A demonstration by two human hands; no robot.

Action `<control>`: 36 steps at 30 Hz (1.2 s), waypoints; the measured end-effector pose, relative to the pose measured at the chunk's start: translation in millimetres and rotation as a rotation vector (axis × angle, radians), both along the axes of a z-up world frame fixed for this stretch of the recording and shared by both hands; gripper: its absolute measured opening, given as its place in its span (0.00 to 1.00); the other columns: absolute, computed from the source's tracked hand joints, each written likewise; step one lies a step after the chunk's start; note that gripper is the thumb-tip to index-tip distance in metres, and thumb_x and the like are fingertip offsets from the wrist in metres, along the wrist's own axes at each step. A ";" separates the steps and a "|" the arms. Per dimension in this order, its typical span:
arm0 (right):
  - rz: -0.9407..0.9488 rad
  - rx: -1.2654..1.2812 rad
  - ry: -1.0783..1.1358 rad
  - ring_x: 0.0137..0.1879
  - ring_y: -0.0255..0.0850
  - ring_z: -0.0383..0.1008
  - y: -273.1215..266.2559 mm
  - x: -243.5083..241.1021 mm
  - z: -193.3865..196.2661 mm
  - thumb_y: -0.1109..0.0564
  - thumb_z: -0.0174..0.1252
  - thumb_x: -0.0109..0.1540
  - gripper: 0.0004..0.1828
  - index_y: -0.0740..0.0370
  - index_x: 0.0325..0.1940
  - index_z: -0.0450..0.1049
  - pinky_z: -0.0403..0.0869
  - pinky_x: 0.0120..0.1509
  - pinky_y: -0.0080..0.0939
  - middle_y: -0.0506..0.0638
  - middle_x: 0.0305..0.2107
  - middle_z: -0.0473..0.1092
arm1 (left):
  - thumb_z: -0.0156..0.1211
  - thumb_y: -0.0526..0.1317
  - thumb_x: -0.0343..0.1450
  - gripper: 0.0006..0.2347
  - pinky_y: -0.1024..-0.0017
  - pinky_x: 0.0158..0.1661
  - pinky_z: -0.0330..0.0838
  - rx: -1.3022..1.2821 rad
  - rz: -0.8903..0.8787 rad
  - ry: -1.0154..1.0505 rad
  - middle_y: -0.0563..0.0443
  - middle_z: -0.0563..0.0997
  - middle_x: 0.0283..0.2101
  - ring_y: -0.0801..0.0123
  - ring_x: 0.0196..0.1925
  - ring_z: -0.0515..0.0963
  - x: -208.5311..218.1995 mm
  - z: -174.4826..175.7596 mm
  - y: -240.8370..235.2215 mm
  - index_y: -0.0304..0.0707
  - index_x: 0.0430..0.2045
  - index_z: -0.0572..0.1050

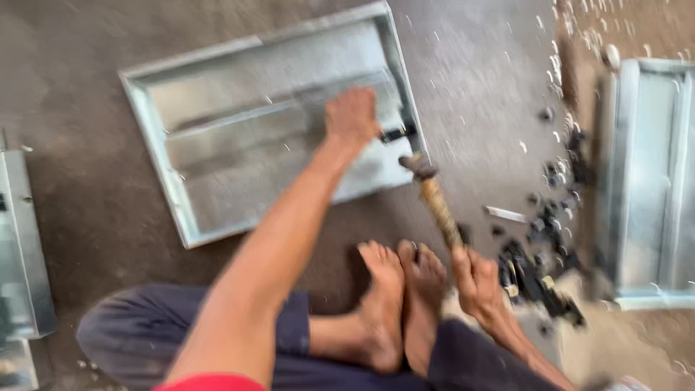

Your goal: The person assembles metal enclosures by hand and using a hammer to secure black plastic hinges or latches onto the edges of metal panels while sitting on the floor.

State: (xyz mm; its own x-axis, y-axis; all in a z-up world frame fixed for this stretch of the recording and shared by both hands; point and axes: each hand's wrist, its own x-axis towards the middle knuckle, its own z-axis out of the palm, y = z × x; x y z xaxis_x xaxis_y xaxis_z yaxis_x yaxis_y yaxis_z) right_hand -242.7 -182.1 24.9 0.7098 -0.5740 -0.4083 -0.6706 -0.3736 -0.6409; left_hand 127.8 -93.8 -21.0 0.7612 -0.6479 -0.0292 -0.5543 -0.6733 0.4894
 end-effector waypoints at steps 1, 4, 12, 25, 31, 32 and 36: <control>-0.018 -0.041 -0.040 0.21 0.44 0.64 -7.0 -17.7 10.0 0.41 0.42 0.71 0.31 0.69 0.29 0.72 0.65 0.28 0.48 0.57 0.15 0.66 | 0.69 0.37 0.58 0.10 0.49 0.41 0.78 -0.026 -0.015 0.031 0.38 0.83 0.36 0.43 0.43 0.83 -14.5 5.0 0.8 0.36 0.29 0.79; -0.066 -0.217 0.092 0.18 0.46 0.66 -60.2 -9.7 10.6 0.42 0.44 0.67 0.25 0.66 0.42 0.74 0.65 0.26 0.50 0.58 0.12 0.65 | 0.66 0.47 0.63 0.16 0.50 0.47 0.77 0.009 0.150 0.393 0.35 0.84 0.36 0.44 0.43 0.83 -7.1 23.3 -11.5 0.31 0.35 0.79; 0.221 -0.752 0.014 0.50 0.55 0.72 -91.7 10.9 -1.6 0.45 0.53 0.68 0.21 0.67 0.51 0.72 0.73 0.54 0.55 0.64 0.43 0.72 | 0.68 0.52 0.61 0.29 0.49 0.44 0.76 -0.031 0.274 0.332 0.25 0.80 0.39 0.37 0.43 0.81 -36.9 -0.9 -29.4 0.23 0.46 0.71; 0.818 -0.352 -0.217 0.53 0.57 0.70 14.1 160.7 57.8 0.52 0.63 0.62 0.11 0.60 0.44 0.76 0.69 0.59 0.54 0.59 0.43 0.72 | 0.64 0.49 0.69 0.17 0.68 0.29 0.75 -0.738 0.685 1.549 0.44 0.83 0.27 0.62 0.28 0.82 -169.2 72.2 150.3 0.29 0.37 0.77; 0.702 -0.068 -0.295 0.44 0.49 0.78 66.7 77.6 47.7 0.62 0.63 0.57 0.12 0.63 0.45 0.79 0.78 0.46 0.45 0.55 0.38 0.74 | 0.67 0.40 0.62 0.17 0.56 0.46 0.77 -1.376 0.881 1.369 0.43 0.83 0.40 0.55 0.43 0.82 -188.0 42.8 202.7 0.29 0.41 0.78; 0.672 -0.084 -0.355 0.43 0.47 0.79 75.6 72.4 44.1 0.62 0.63 0.56 0.13 0.62 0.45 0.79 0.79 0.45 0.44 0.54 0.37 0.75 | 0.66 0.39 0.61 0.18 0.54 0.43 0.76 -1.367 0.903 1.250 0.43 0.82 0.38 0.54 0.40 0.81 -187.7 42.9 203.6 0.28 0.42 0.77; 0.695 -0.145 -0.523 0.42 0.46 0.80 102.6 92.7 64.7 0.63 0.61 0.55 0.13 0.63 0.45 0.79 0.79 0.45 0.43 0.55 0.35 0.76 | 0.69 0.39 0.64 0.20 0.64 0.44 0.71 -1.158 0.964 0.965 0.47 0.80 0.40 0.64 0.41 0.77 -180.7 61.3 230.9 0.30 0.45 0.71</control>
State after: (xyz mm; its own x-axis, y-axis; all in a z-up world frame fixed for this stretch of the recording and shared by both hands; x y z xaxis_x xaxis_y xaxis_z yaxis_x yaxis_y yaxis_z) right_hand -150.1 -79.5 89.6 0.9933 0.0367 0.1097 0.1047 -0.6895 -0.7167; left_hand -52.9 137.1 40.3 0.8358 -0.0403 -0.5476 0.5278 0.3340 0.7809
